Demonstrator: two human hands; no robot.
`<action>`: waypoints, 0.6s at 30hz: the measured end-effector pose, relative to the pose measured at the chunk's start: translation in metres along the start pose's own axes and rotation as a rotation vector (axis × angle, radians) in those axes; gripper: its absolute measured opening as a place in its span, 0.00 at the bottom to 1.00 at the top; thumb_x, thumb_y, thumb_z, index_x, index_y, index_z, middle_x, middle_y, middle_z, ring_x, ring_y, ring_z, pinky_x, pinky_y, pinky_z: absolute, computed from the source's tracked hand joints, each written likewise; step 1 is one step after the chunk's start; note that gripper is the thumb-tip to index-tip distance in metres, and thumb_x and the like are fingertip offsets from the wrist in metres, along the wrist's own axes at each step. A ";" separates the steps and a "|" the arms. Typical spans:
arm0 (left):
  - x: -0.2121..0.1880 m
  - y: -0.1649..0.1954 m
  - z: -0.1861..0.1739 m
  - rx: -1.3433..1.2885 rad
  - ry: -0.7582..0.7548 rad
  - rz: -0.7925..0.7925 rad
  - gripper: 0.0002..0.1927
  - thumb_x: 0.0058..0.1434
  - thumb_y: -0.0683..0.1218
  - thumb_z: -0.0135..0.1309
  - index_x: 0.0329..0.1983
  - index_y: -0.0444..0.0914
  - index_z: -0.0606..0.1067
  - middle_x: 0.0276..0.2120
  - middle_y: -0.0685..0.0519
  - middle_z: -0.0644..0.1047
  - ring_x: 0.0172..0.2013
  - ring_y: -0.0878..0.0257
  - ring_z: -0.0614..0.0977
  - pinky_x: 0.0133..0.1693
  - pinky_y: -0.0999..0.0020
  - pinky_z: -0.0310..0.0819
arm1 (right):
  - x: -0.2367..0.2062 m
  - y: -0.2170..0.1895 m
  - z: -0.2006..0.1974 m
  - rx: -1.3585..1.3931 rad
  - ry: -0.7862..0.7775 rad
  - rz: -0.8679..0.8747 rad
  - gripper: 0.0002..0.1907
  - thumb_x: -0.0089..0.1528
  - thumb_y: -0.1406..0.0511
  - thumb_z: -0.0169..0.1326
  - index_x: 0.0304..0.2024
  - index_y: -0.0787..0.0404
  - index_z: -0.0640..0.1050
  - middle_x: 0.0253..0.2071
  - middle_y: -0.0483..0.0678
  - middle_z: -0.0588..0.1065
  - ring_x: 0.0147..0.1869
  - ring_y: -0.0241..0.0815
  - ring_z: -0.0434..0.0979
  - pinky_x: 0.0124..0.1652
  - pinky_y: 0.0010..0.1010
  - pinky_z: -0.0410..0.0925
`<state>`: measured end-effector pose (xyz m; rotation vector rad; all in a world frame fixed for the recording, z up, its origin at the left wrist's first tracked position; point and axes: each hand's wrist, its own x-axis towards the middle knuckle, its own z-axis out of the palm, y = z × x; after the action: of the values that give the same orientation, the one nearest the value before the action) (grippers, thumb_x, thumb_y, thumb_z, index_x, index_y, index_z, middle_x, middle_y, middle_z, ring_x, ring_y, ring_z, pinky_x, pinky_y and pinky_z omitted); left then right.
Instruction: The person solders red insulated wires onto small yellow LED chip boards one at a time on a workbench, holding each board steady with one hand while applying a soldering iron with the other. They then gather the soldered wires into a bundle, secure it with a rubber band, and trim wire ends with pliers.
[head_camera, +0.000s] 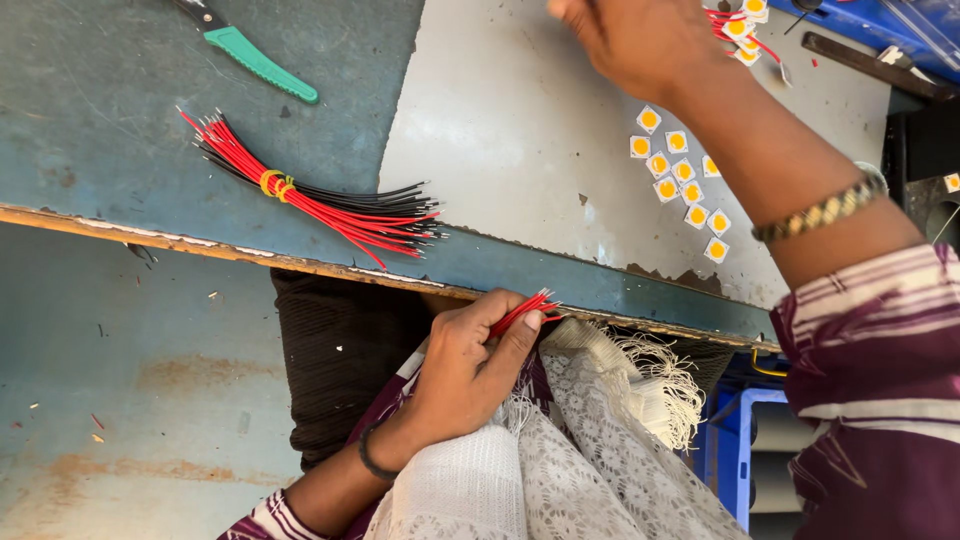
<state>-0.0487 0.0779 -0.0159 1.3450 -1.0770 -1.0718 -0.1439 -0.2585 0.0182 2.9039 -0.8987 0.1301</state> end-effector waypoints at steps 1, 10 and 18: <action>0.000 0.001 0.000 0.006 0.007 0.013 0.11 0.69 0.46 0.54 0.38 0.32 0.78 0.19 0.54 0.71 0.21 0.72 0.67 0.23 0.71 0.62 | -0.005 -0.003 -0.008 0.081 0.036 0.054 0.19 0.81 0.53 0.44 0.52 0.62 0.76 0.37 0.56 0.74 0.38 0.55 0.74 0.40 0.43 0.67; 0.003 0.005 0.006 -0.029 0.009 0.081 0.09 0.67 0.45 0.57 0.44 0.34 0.80 0.26 0.51 0.80 0.25 0.71 0.74 0.28 0.72 0.70 | -0.236 -0.103 -0.037 1.642 0.235 0.117 0.26 0.71 0.55 0.58 0.64 0.63 0.70 0.53 0.57 0.75 0.54 0.48 0.78 0.56 0.40 0.70; 0.003 0.010 0.020 0.009 -0.054 0.161 0.06 0.64 0.41 0.59 0.41 0.33 0.80 0.27 0.50 0.81 0.24 0.70 0.80 0.27 0.73 0.73 | -0.312 -0.159 0.004 1.616 -0.072 0.564 0.25 0.65 0.65 0.58 0.63 0.64 0.71 0.46 0.51 0.76 0.50 0.42 0.77 0.51 0.36 0.71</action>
<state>-0.0683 0.0707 -0.0073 1.2196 -1.2102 -0.9900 -0.3097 0.0456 -0.0309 3.6297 -2.4796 1.3618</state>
